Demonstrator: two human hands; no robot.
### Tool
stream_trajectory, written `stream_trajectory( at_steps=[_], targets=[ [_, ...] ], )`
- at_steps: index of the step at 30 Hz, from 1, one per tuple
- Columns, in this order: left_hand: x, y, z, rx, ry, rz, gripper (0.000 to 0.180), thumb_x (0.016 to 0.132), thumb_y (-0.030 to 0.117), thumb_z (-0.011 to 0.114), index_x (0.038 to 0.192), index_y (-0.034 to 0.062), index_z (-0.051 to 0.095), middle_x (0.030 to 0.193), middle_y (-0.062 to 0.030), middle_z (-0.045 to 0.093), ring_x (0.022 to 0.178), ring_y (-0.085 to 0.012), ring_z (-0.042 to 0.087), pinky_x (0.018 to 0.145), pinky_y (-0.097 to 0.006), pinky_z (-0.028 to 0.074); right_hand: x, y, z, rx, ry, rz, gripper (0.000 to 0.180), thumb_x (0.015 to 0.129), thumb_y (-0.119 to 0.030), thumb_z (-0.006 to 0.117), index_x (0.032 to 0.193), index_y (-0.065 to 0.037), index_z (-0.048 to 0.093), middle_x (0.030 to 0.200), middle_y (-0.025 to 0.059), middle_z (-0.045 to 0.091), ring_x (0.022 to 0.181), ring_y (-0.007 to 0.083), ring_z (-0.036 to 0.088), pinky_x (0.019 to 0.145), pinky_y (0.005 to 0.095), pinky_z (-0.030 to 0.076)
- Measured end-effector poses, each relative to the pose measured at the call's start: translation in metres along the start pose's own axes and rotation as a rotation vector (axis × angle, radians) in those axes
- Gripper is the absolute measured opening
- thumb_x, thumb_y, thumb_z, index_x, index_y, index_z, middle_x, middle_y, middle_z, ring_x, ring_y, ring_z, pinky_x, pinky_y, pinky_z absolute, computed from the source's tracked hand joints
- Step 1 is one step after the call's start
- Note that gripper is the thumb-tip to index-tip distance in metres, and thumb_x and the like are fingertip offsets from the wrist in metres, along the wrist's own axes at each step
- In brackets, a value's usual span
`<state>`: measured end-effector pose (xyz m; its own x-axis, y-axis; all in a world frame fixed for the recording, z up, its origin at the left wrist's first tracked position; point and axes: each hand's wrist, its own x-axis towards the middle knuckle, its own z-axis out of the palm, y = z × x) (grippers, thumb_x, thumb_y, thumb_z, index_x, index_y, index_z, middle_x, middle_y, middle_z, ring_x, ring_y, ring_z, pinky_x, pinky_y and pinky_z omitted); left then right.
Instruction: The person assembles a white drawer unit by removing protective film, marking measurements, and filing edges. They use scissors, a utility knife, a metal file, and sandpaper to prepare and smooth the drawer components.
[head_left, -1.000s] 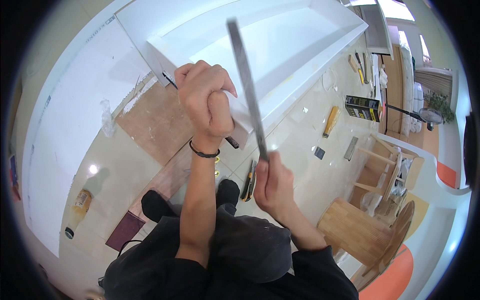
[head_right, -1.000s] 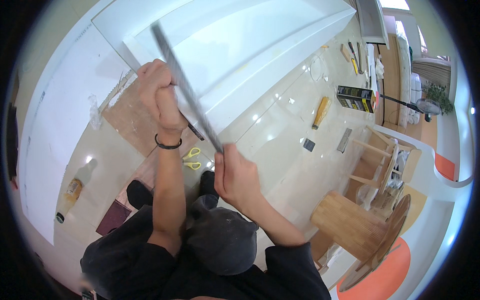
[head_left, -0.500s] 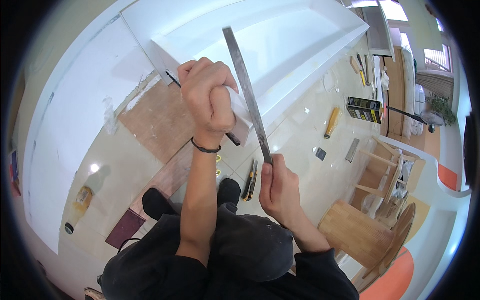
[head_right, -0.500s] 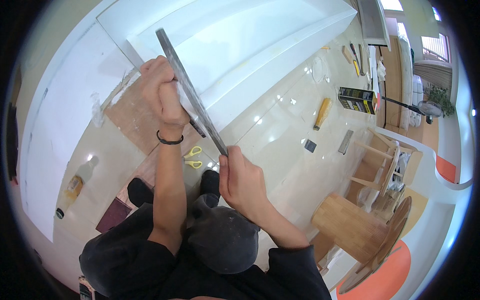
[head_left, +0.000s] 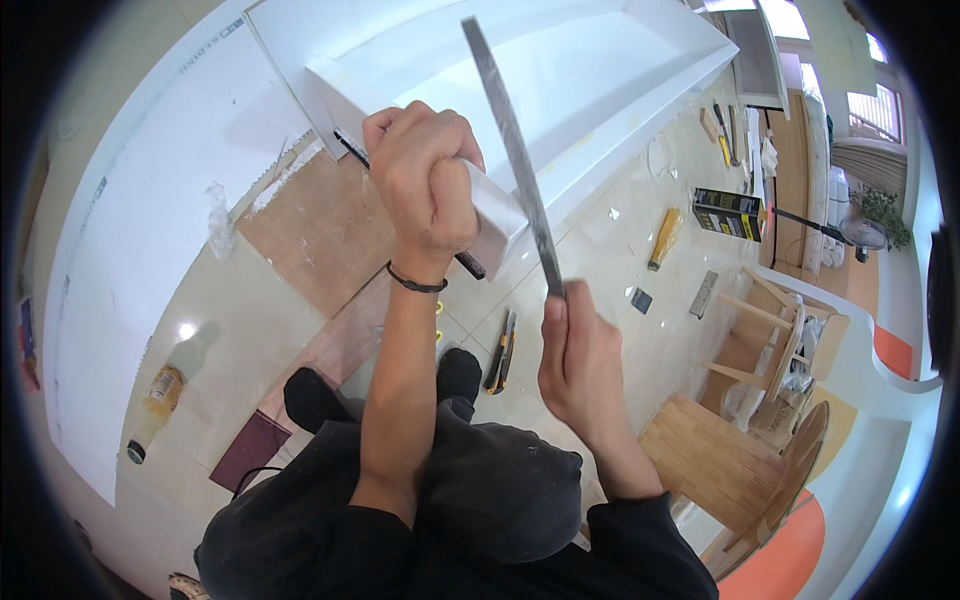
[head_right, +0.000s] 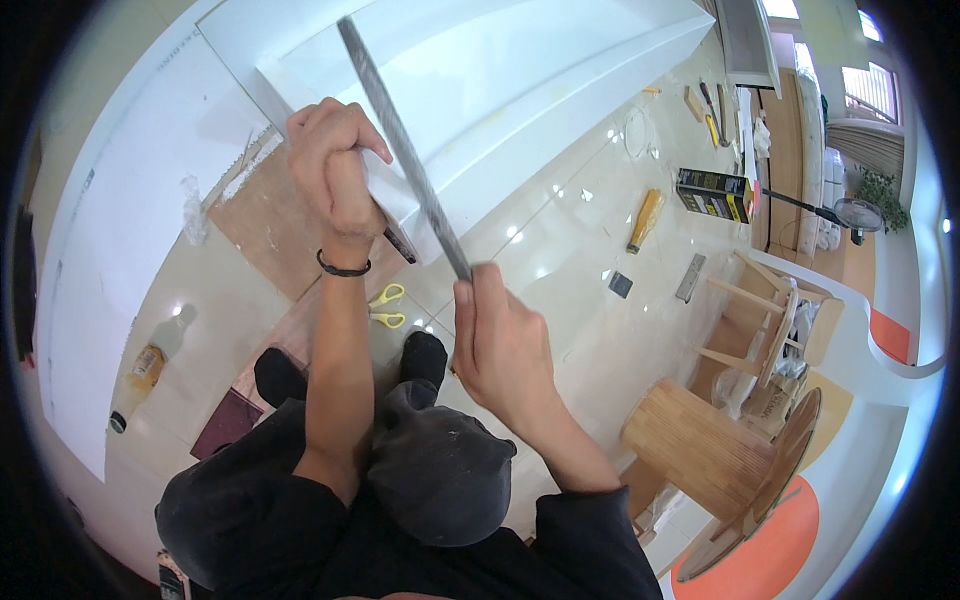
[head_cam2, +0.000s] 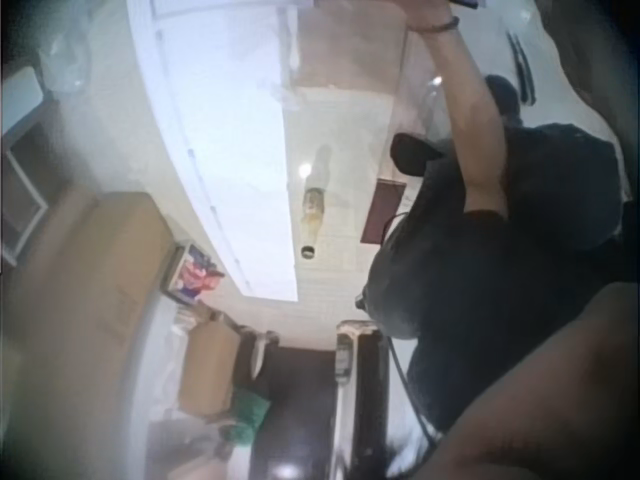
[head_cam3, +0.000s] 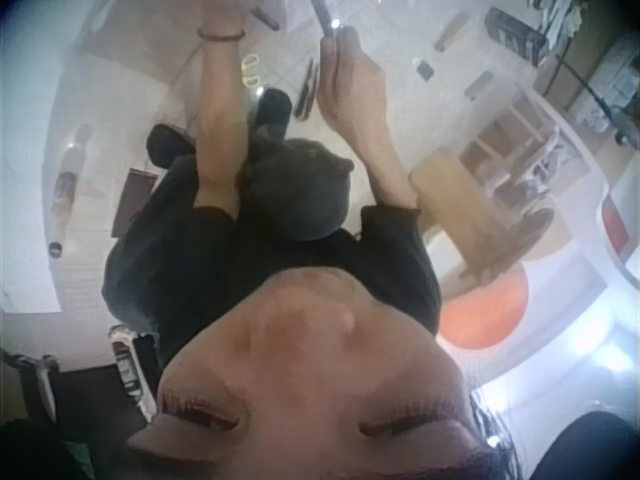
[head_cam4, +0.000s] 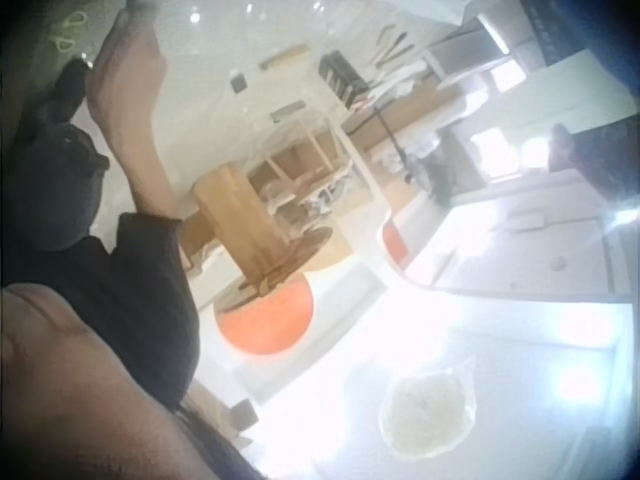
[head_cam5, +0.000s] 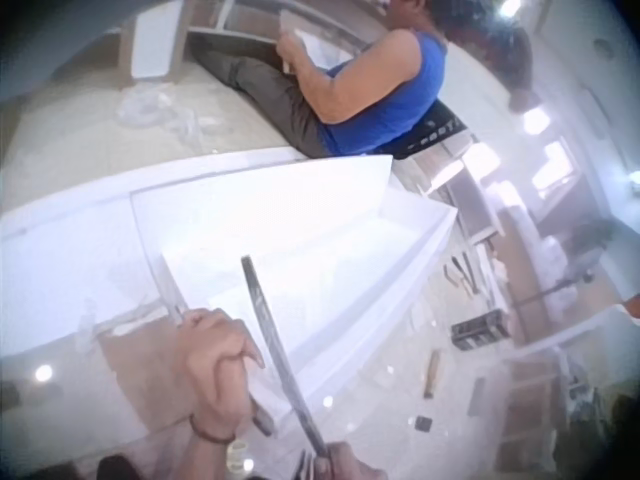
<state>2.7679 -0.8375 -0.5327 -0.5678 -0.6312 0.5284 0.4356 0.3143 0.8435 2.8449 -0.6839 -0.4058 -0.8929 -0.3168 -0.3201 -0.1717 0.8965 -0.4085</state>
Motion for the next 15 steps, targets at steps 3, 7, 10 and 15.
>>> stream_trajectory(
  at_steps=[3, 7, 10, 15],
  targets=[
    [0.001, 0.002, 0.0, -0.007, 0.032, 0.001, 0.01, 0.066, 0.009, 0.045, 0.057, 0.0094, 0.05, 0.056, -0.0025, 0.047, 0.055, -0.0199, 0.041, 0.076, -0.034, 0.032, -0.005, 0.003, -0.002, -0.013, -0.007, -0.05, 0.013, 0.103, -0.013, 0.05, 0.1, -0.002, 0.046, 0.065, 0.0212, 0.054, 0.059, 0.0454, 0.058, 0.053, 0.0523, 0.044],
    [0.001, 0.001, 0.001, -0.025, 0.019, 0.007, 0.01, 0.066, 0.009, 0.045, 0.057, 0.0093, 0.05, 0.056, -0.0026, 0.047, 0.055, -0.02, 0.041, 0.076, -0.034, 0.032, -0.012, -0.001, -0.004, -0.047, -0.012, -0.019, 0.012, 0.103, -0.013, 0.05, 0.101, -0.002, 0.046, 0.066, 0.0218, 0.056, 0.059, 0.0454, 0.058, 0.054, 0.0522, 0.045],
    [0.001, -0.003, -0.001, 0.028, 0.001, 0.004, 0.011, 0.067, 0.01, 0.045, 0.056, 0.0093, 0.049, 0.055, -0.0028, 0.046, 0.055, -0.0201, 0.041, 0.076, -0.033, 0.032, -0.01, -0.004, -0.006, -0.012, -0.045, -0.009, 0.012, 0.103, -0.013, 0.05, 0.102, -0.002, 0.047, 0.067, 0.0215, 0.057, 0.059, 0.0449, 0.059, 0.054, 0.0515, 0.046],
    [0.001, -0.003, 0.0, 0.018, -0.01, 0.007, 0.012, 0.067, 0.011, 0.043, 0.055, 0.0092, 0.047, 0.054, -0.003, 0.044, 0.055, -0.0205, 0.039, 0.076, -0.033, 0.031, 0.001, 0.009, 0.004, -0.014, 0.106, -0.017, 0.011, 0.101, -0.012, 0.052, 0.103, -0.001, 0.048, 0.067, 0.0208, 0.057, 0.059, 0.0443, 0.059, 0.054, 0.0511, 0.046]
  ],
)
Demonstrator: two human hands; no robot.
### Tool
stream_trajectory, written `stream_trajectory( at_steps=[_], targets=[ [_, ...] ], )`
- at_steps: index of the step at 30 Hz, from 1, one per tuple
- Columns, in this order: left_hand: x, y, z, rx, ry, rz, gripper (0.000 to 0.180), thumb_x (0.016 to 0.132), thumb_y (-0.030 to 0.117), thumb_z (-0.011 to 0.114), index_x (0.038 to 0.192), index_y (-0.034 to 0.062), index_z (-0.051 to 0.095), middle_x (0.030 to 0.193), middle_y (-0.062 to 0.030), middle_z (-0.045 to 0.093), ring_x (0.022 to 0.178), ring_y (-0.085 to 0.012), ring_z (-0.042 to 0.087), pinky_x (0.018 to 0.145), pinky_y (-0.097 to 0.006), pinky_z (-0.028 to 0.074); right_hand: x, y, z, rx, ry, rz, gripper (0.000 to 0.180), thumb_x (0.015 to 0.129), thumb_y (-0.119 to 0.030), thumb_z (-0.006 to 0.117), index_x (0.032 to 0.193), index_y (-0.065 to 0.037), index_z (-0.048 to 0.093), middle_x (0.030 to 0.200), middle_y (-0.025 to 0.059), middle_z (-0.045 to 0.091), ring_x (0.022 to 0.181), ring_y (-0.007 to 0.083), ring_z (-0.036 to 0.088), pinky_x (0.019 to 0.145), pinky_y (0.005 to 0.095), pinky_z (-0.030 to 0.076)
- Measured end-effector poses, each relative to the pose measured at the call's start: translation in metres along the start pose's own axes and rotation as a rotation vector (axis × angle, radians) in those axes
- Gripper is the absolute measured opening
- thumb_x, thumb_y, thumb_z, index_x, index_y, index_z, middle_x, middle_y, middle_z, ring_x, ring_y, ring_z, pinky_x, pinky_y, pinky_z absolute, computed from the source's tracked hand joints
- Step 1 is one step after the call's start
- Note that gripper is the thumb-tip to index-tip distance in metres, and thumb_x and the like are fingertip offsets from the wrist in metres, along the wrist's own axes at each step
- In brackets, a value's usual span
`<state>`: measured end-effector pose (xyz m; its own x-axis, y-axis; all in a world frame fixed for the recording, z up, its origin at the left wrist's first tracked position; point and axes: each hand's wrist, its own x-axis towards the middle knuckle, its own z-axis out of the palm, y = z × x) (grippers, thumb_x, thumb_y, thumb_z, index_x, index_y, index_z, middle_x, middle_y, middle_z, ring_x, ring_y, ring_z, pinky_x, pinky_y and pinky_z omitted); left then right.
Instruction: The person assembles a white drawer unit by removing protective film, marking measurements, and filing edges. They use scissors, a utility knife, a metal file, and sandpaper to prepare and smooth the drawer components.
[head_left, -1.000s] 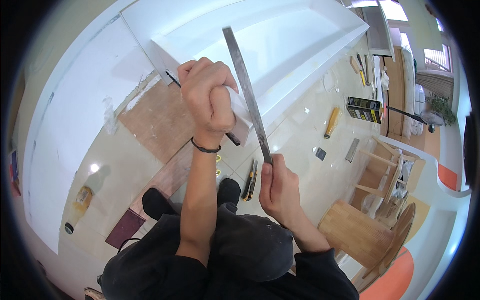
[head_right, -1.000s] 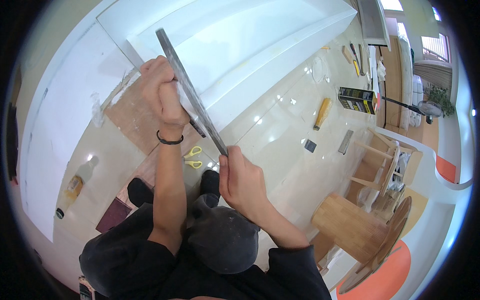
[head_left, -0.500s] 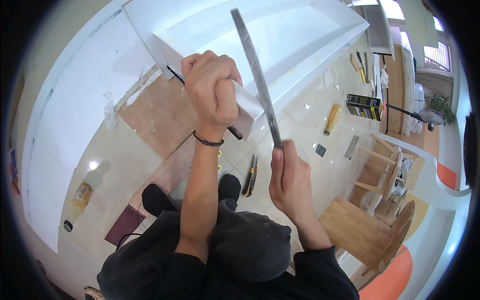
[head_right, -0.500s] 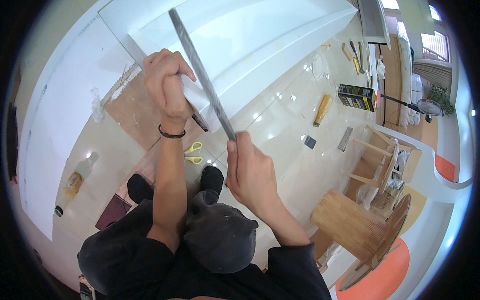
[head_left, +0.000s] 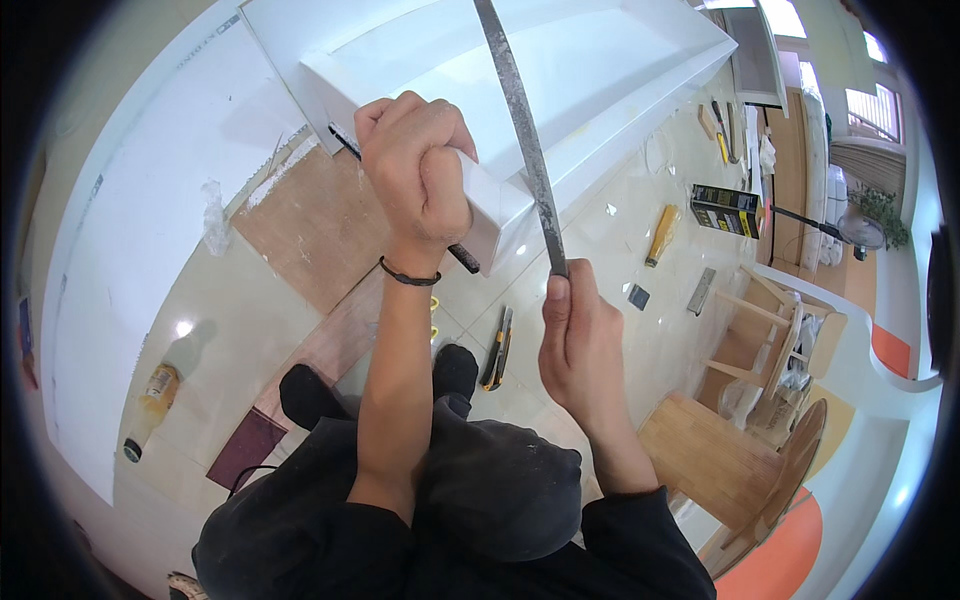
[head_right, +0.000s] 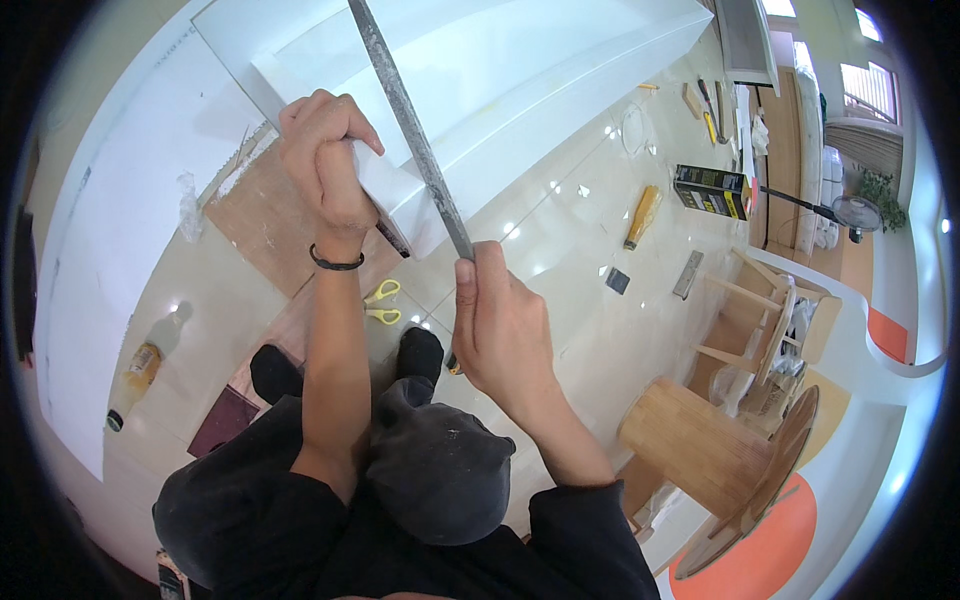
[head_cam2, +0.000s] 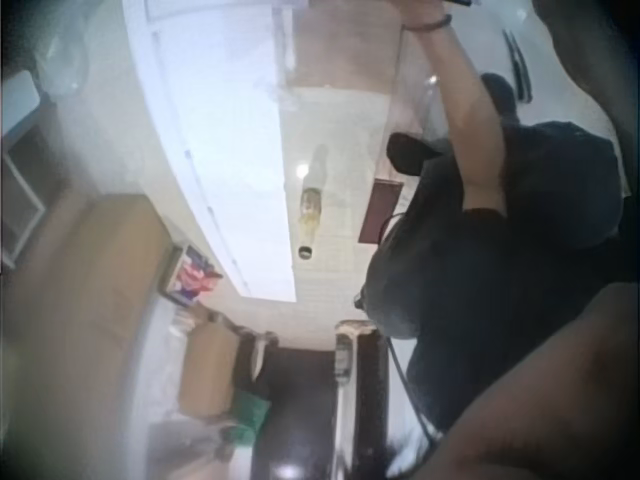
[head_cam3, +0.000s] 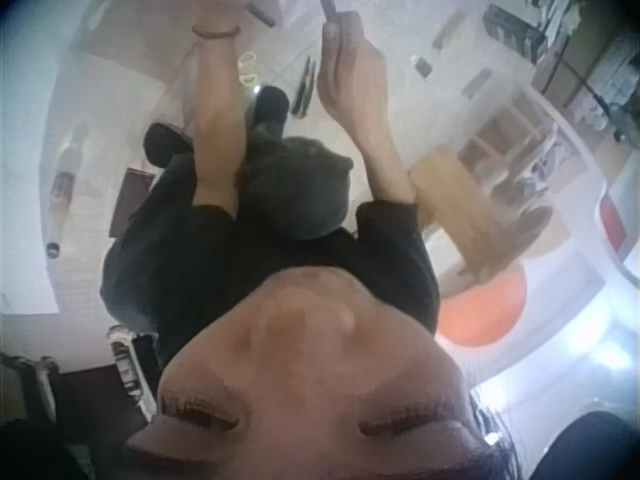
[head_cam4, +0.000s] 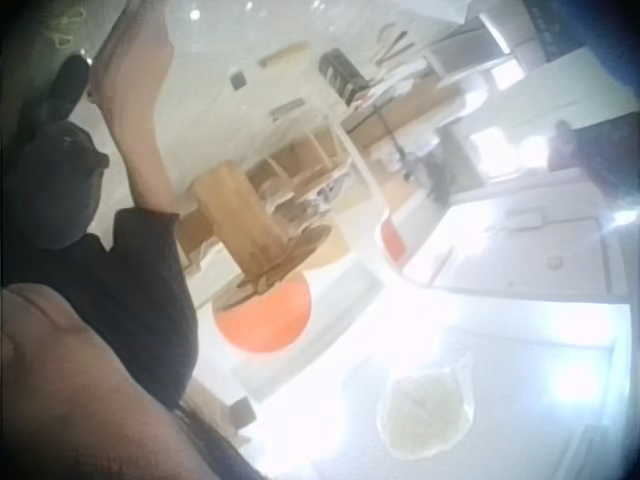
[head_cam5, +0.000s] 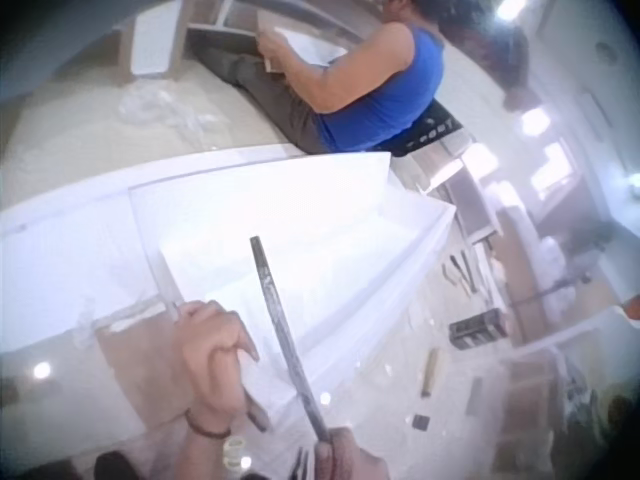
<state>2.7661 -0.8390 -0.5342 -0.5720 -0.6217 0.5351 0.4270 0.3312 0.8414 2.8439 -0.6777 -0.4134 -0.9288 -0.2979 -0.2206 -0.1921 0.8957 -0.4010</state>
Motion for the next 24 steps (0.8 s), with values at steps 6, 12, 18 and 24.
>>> stream_trajectory(
  at_steps=[6, 12, 18, 24],
  targets=[
    [0.003, 0.001, 0.0, -0.007, 0.016, -0.012, 0.013, 0.067, 0.011, 0.043, 0.055, 0.009, 0.048, 0.055, -0.0027, 0.046, 0.055, -0.0202, 0.039, 0.076, -0.033, 0.031, -0.004, 0.008, 0.017, 0.174, -0.055, -0.028, 0.013, 0.102, -0.012, 0.05, 0.102, 0.0, 0.049, 0.067, 0.0234, 0.056, 0.062, 0.0464, 0.059, 0.054, 0.0502, 0.045],
    [0.001, 0.002, -0.001, 0.007, -0.017, -0.008, 0.014, 0.067, 0.011, 0.043, 0.055, 0.009, 0.048, 0.055, -0.0025, 0.047, 0.055, -0.0195, 0.039, 0.077, -0.033, 0.031, 0.027, 0.01, 0.011, 0.198, 0.013, -0.01, 0.016, 0.103, -0.015, 0.05, 0.101, 0.0, 0.047, 0.064, 0.0228, 0.054, 0.06, 0.0468, 0.058, 0.053, 0.051, 0.043],
    [0.001, 0.003, 0.0, 0.0, 0.013, -0.036, 0.015, 0.068, 0.012, 0.044, 0.055, 0.0089, 0.049, 0.055, -0.0025, 0.046, 0.055, -0.0192, 0.039, 0.078, -0.033, 0.031, -0.007, 0.019, 0.032, 0.14, -0.014, -0.099, 0.013, 0.101, -0.013, 0.052, 0.102, 0.0, 0.047, 0.064, 0.0224, 0.054, 0.059, 0.046, 0.058, 0.052, 0.0512, 0.043],
    [-0.003, 0.003, 0.0, 0.024, -0.023, -0.008, 0.016, 0.07, 0.012, 0.044, 0.055, 0.0079, 0.049, 0.055, -0.003, 0.045, 0.056, -0.0195, 0.039, 0.079, -0.034, 0.031, 0.002, 0.025, 0.017, 0.232, 0.043, -0.04, 0.013, 0.101, -0.013, 0.051, 0.101, 0.0, 0.047, 0.063, 0.0215, 0.054, 0.059, 0.0464, 0.058, 0.052, 0.0513, 0.043]
  ],
)
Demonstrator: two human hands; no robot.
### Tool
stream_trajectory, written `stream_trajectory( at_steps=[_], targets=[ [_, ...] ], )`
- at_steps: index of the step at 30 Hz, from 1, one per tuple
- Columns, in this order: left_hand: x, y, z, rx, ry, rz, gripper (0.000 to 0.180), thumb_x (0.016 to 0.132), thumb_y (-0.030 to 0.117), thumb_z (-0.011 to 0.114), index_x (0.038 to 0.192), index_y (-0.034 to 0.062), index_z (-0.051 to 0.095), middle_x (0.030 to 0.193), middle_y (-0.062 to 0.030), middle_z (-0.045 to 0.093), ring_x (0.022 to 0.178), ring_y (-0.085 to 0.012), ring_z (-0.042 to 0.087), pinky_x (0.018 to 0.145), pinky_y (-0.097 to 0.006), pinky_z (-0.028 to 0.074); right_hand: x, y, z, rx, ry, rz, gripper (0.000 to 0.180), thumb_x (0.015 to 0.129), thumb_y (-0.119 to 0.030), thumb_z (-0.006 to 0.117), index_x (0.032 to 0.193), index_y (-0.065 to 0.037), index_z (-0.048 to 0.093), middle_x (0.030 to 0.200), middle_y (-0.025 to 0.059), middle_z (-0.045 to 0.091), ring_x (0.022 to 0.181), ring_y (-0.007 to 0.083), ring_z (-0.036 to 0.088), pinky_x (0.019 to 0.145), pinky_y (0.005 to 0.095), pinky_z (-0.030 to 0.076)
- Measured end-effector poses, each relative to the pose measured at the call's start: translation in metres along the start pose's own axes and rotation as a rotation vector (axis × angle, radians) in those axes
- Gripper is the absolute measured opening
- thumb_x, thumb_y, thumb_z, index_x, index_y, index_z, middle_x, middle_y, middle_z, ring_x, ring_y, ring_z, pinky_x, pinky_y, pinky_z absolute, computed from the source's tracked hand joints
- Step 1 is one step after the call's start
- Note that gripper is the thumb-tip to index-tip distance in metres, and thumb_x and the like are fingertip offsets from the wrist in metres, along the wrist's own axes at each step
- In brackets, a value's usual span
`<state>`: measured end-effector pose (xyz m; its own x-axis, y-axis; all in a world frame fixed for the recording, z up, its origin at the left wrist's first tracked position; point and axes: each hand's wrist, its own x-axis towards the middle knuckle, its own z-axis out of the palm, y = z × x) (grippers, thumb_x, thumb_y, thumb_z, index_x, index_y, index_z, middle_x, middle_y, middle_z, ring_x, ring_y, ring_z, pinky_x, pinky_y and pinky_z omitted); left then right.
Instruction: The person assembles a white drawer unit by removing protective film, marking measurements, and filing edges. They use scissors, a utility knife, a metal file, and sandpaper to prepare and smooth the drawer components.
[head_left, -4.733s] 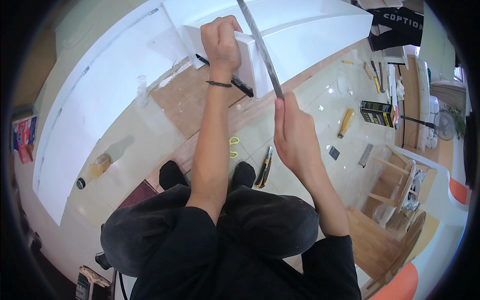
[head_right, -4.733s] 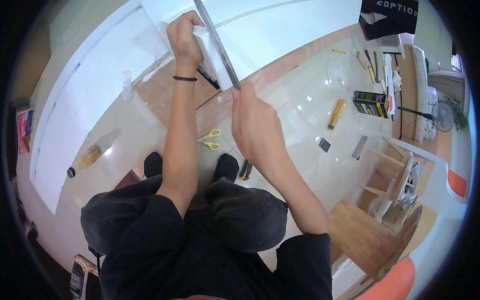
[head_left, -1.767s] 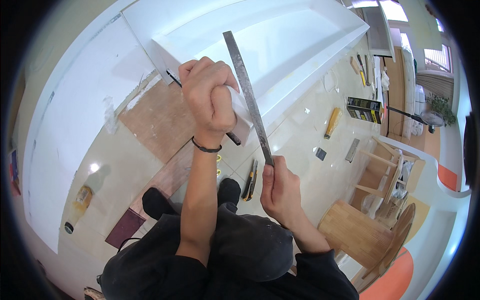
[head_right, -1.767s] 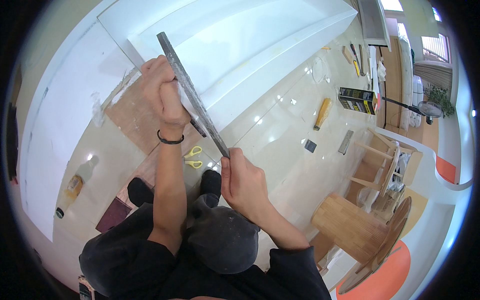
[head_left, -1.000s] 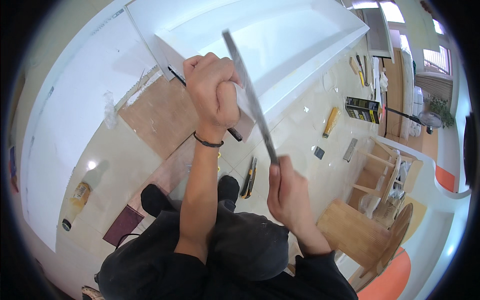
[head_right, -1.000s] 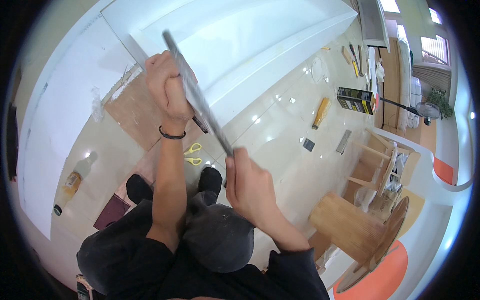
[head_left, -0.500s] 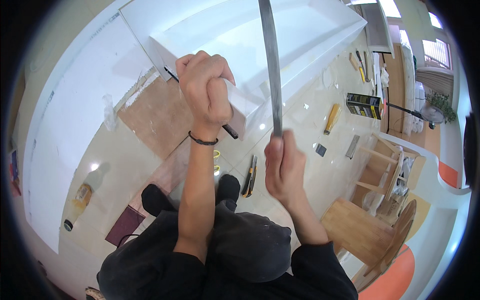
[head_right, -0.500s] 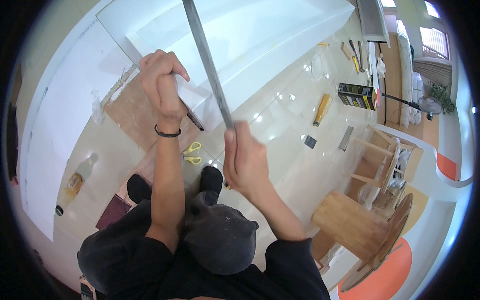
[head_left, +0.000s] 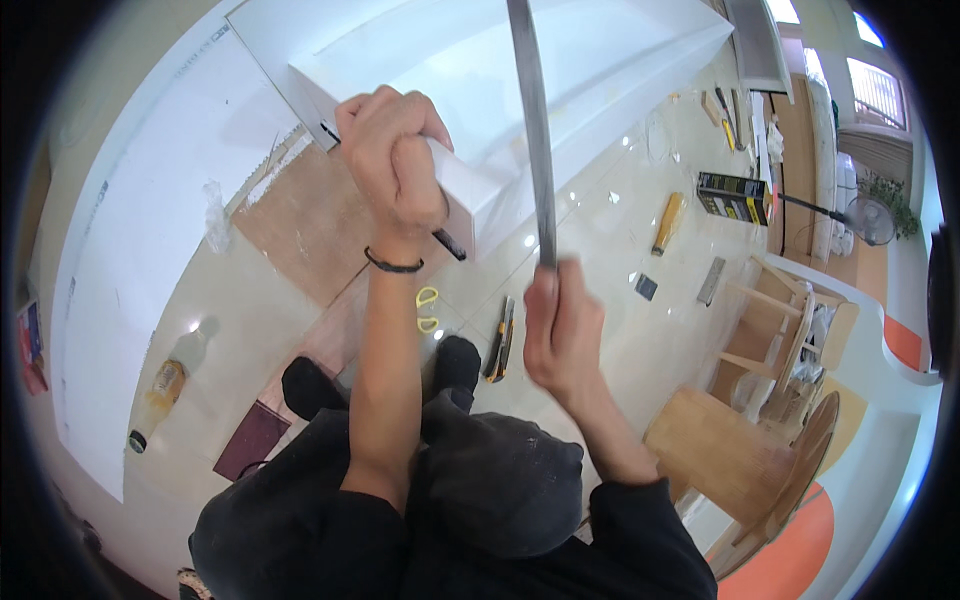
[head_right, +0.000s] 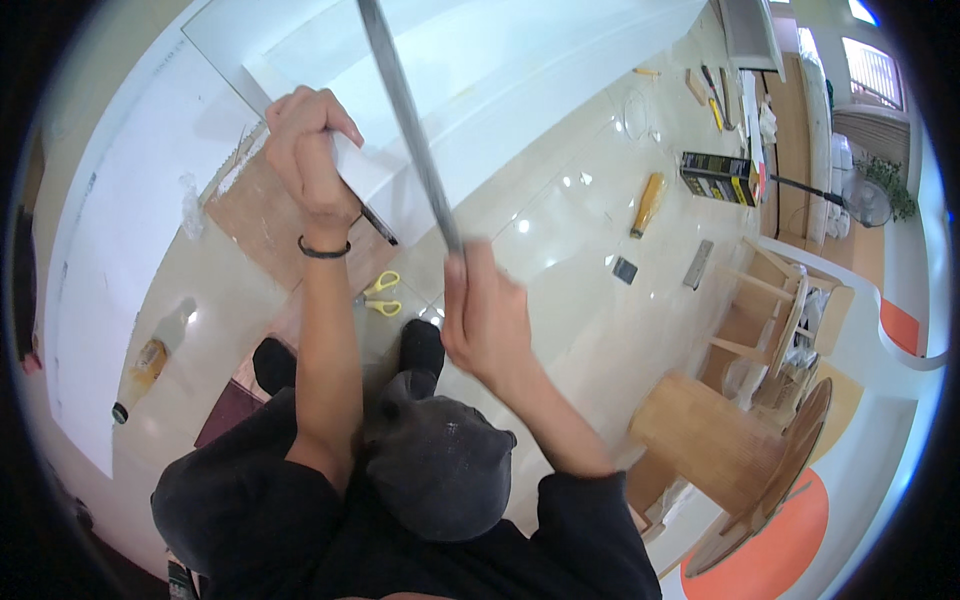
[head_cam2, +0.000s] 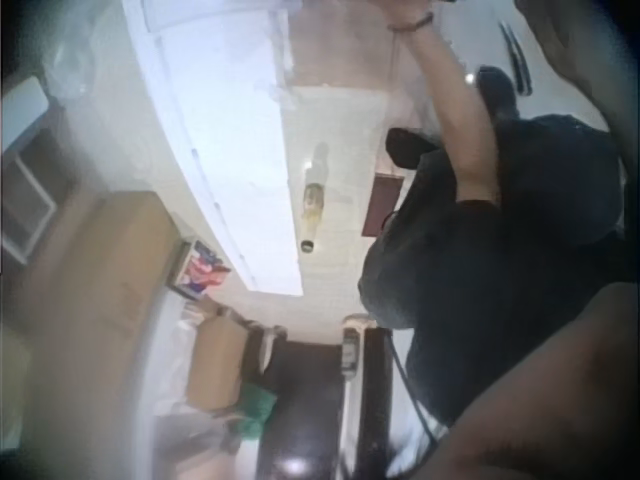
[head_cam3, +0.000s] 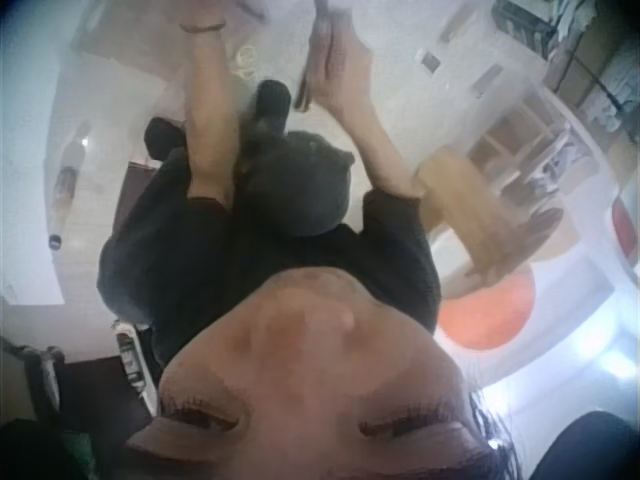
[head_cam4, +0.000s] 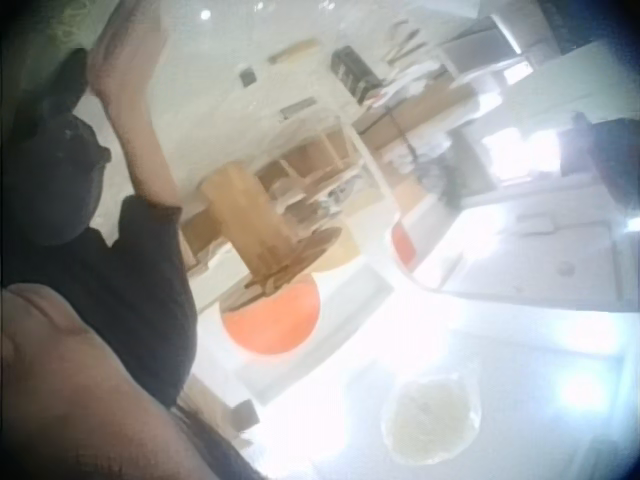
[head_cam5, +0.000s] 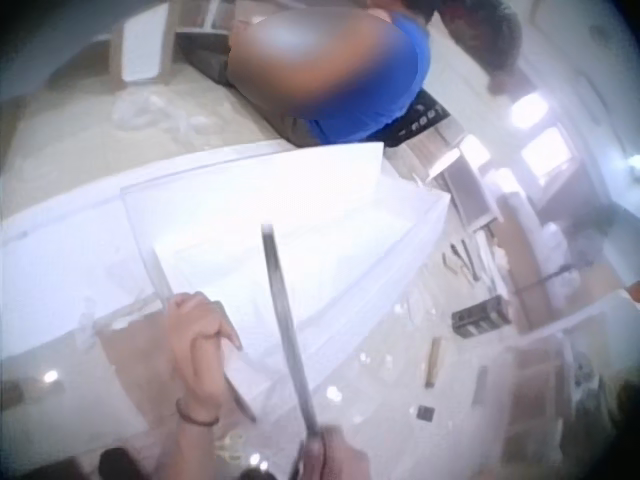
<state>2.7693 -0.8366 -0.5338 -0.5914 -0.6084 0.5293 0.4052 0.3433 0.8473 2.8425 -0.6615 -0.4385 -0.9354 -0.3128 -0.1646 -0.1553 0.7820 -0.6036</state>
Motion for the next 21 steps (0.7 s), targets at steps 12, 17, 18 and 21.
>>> stream_trajectory(
  at_steps=[12, 17, 18, 21],
  targets=[
    [0.007, -0.012, 0.0, -0.025, 0.011, 0.045, 0.025, 0.079, 0.013, 0.041, 0.057, 0.0067, 0.05, 0.056, -0.003, 0.046, 0.057, -0.0193, 0.039, 0.08, -0.033, 0.032, -0.032, 0.029, 0.026, -0.064, 0.025, -0.259, 0.016, 0.1, -0.015, 0.053, 0.101, 0.001, 0.052, 0.062, 0.0168, 0.055, 0.056, 0.0408, 0.058, 0.051, 0.0467, 0.047],
    [0.01, -0.01, -0.001, 0.012, 0.006, 0.036, 0.027, 0.081, 0.013, 0.04, 0.056, 0.0065, 0.051, 0.056, -0.0031, 0.047, 0.058, -0.0187, 0.04, 0.081, -0.032, 0.032, 0.016, 0.003, -0.002, 0.095, 0.076, -0.091, 0.015, 0.103, -0.016, 0.05, 0.101, -0.001, 0.049, 0.061, 0.0185, 0.054, 0.059, 0.0427, 0.059, 0.052, 0.0493, 0.044],
    [0.01, -0.01, -0.001, 0.011, 0.008, 0.028, 0.028, 0.081, 0.014, 0.04, 0.057, 0.0064, 0.051, 0.056, -0.0033, 0.048, 0.058, -0.0188, 0.04, 0.082, -0.032, 0.032, 0.026, -0.004, -0.004, 0.061, 0.064, -0.106, 0.015, 0.103, -0.016, 0.049, 0.101, -0.001, 0.048, 0.062, 0.0187, 0.054, 0.059, 0.0428, 0.059, 0.052, 0.0494, 0.044],
    [0.012, -0.01, -0.003, 0.025, -0.008, 0.02, 0.03, 0.083, 0.015, 0.04, 0.057, 0.0061, 0.052, 0.057, -0.0041, 0.048, 0.059, -0.0194, 0.041, 0.082, -0.032, 0.032, 0.04, -0.013, 0.004, -0.009, 0.037, -0.12, 0.019, 0.105, -0.019, 0.046, 0.101, -0.001, 0.048, 0.063, 0.0191, 0.054, 0.057, 0.0415, 0.058, 0.052, 0.0469, 0.043]
  ],
)
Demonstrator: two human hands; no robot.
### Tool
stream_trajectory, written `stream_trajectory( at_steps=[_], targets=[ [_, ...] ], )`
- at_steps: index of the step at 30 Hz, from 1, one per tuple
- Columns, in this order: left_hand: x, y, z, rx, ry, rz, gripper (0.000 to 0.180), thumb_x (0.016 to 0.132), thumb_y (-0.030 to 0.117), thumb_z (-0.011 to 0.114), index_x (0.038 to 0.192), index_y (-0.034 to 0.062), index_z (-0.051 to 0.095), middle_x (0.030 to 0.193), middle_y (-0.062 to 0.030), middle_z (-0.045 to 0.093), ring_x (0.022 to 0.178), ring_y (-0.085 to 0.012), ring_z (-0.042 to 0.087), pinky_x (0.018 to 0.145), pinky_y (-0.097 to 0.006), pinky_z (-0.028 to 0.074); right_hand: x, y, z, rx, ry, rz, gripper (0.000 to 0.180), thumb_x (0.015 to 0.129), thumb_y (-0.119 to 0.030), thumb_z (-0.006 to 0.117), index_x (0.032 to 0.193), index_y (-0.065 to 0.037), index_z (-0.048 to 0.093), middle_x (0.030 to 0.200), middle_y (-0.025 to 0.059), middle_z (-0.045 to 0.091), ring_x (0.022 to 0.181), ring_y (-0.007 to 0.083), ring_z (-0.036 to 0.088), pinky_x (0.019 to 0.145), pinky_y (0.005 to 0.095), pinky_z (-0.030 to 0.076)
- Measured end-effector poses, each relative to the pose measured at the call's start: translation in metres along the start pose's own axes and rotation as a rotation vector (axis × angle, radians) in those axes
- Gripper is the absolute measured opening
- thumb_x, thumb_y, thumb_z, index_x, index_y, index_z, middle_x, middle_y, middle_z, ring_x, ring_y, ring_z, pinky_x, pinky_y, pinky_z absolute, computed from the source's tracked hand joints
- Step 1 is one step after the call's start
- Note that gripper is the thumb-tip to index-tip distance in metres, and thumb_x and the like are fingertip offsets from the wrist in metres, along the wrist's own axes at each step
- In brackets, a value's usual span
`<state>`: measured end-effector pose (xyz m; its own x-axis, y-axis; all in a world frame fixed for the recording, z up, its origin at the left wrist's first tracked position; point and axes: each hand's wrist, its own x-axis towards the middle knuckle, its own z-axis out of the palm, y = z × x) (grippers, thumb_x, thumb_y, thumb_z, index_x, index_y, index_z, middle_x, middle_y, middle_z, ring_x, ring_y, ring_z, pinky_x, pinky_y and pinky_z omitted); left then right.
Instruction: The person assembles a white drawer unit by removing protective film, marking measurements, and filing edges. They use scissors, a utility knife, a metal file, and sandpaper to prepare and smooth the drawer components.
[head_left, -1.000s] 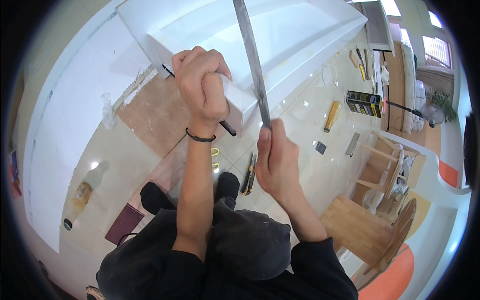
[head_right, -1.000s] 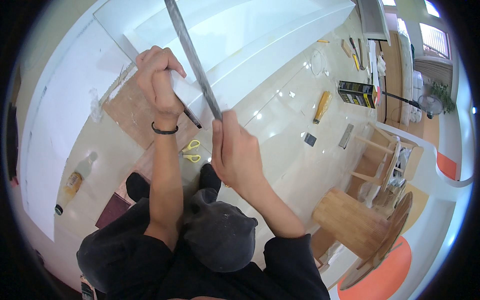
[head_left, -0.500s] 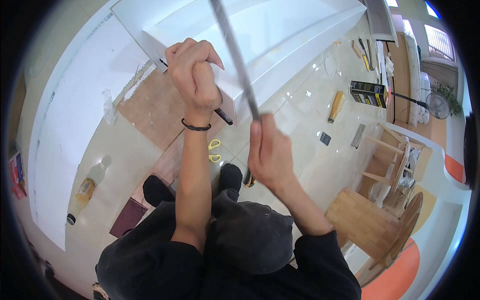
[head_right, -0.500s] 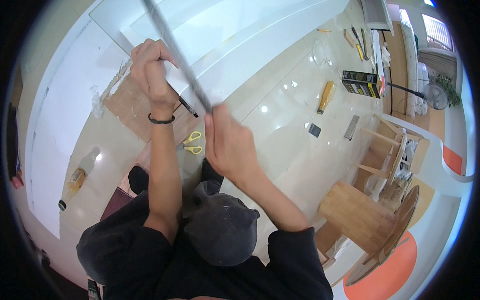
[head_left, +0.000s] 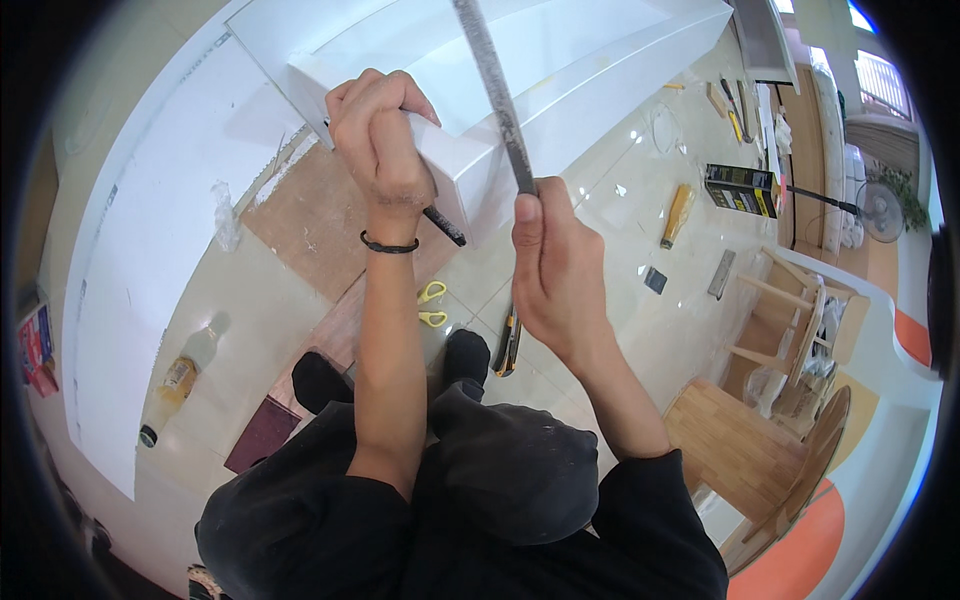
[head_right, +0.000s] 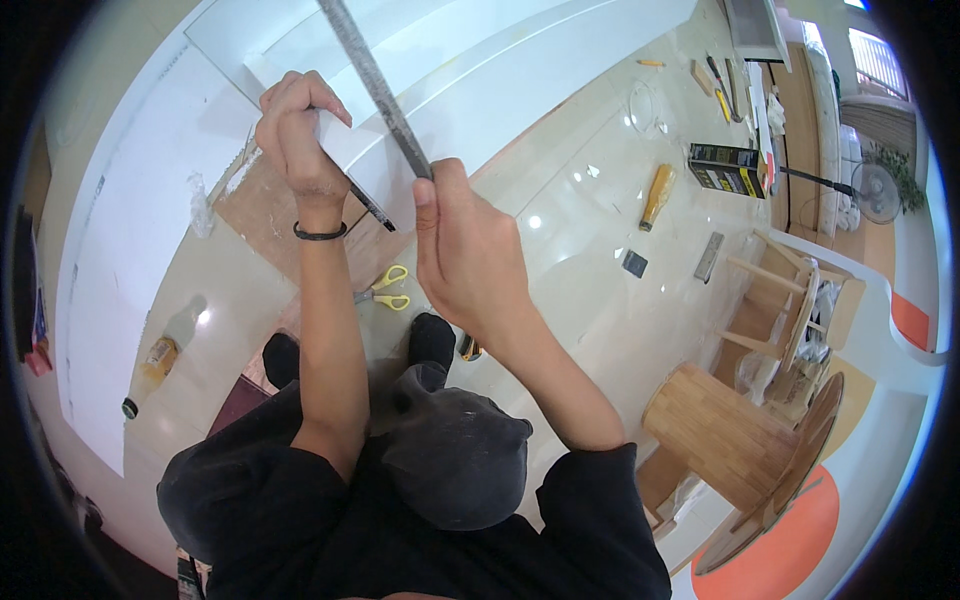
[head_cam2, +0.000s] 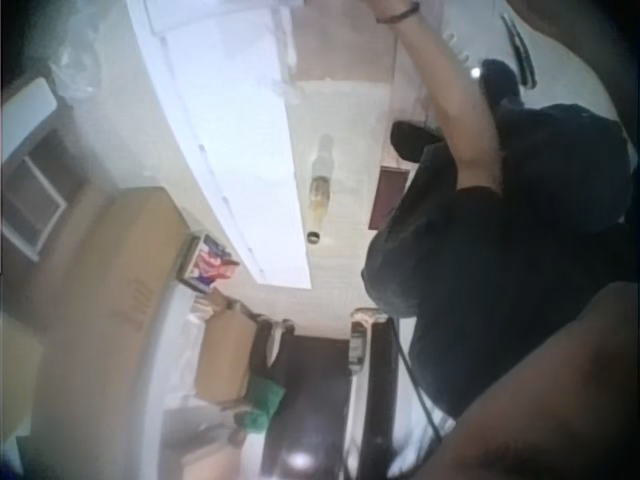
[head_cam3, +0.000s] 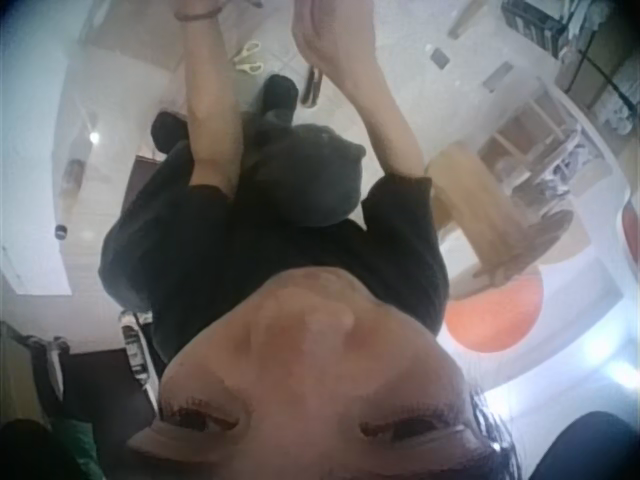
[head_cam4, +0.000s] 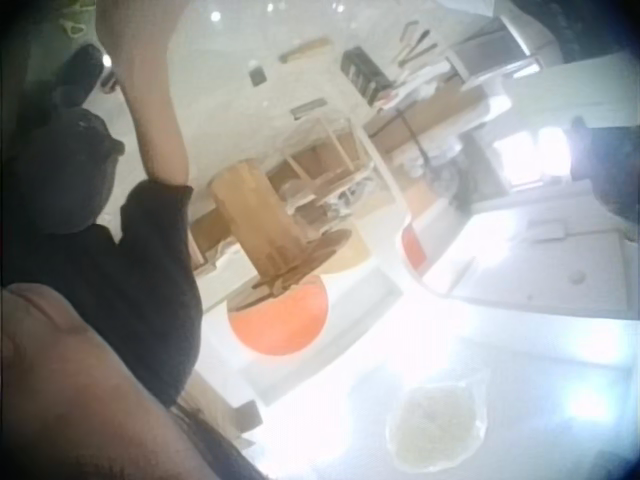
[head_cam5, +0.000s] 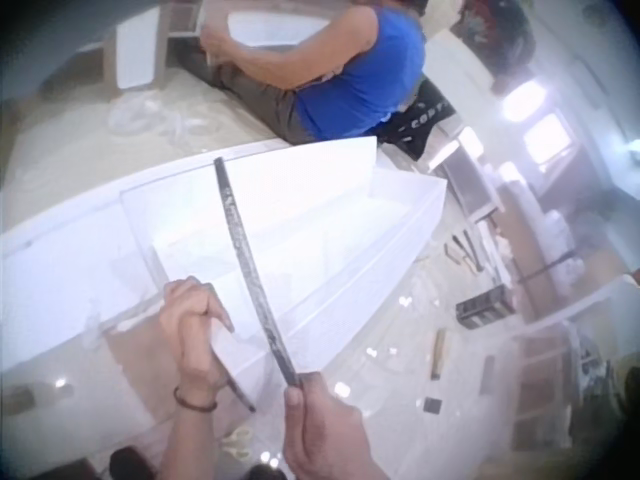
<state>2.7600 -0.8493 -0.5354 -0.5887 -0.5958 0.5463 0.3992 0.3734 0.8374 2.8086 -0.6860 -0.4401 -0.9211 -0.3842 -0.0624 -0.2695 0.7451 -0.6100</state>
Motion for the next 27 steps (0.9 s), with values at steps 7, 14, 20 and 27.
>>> stream_trajectory(
  at_steps=[7, 14, 20, 27],
  targets=[
    [0.008, -0.002, -0.001, -0.01, 0.046, -0.048, 0.033, 0.087, 0.019, 0.039, 0.059, 0.0052, 0.051, 0.057, -0.0049, 0.047, 0.06, -0.021, 0.042, 0.082, -0.032, 0.033, -0.041, 0.008, 0.02, 0.005, -0.052, -0.027, 0.024, 0.106, -0.023, 0.045, 0.1, 0.0, 0.05, 0.062, 0.0201, 0.053, 0.055, 0.0415, 0.056, 0.052, 0.0433, 0.042],
    [0.012, -0.009, -0.003, -0.017, 0.016, -0.022, 0.034, 0.088, 0.02, 0.039, 0.061, 0.005, 0.051, 0.059, -0.0057, 0.046, 0.06, -0.0217, 0.042, 0.079, -0.033, 0.034, 0.004, 0.007, 0.009, -0.001, 0.053, -0.089, 0.016, 0.103, -0.017, 0.048, 0.101, -0.001, 0.049, 0.065, 0.0204, 0.056, 0.058, 0.0441, 0.058, 0.052, 0.0503, 0.044],
    [0.019, -0.014, -0.002, 0.011, 0.069, -0.047, 0.033, 0.09, 0.018, 0.039, 0.063, 0.0051, 0.051, 0.06, -0.0065, 0.046, 0.061, -0.0236, 0.041, 0.079, -0.033, 0.034, -0.021, 0.004, 0.023, -0.031, -0.064, 0.023, 0.022, 0.107, -0.021, 0.044, 0.1, -0.001, 0.05, 0.06, 0.02, 0.051, 0.056, 0.0429, 0.057, 0.052, 0.0452, 0.042],
    [0.024, -0.01, -0.007, 0.077, 0.012, 0.0, 0.024, 0.087, 0.009, 0.04, 0.067, -0.0039, 0.043, 0.065, -0.0128, 0.05, 0.06, -0.022, 0.045, 0.058, -0.033, 0.036, 0.007, 0.004, 0.009, -0.005, 0.018, -0.091, 0.019, 0.104, -0.021, 0.048, 0.101, -0.002, 0.049, 0.066, 0.0215, 0.057, 0.059, 0.0432, 0.059, 0.05, 0.0494, 0.045]
  ],
)
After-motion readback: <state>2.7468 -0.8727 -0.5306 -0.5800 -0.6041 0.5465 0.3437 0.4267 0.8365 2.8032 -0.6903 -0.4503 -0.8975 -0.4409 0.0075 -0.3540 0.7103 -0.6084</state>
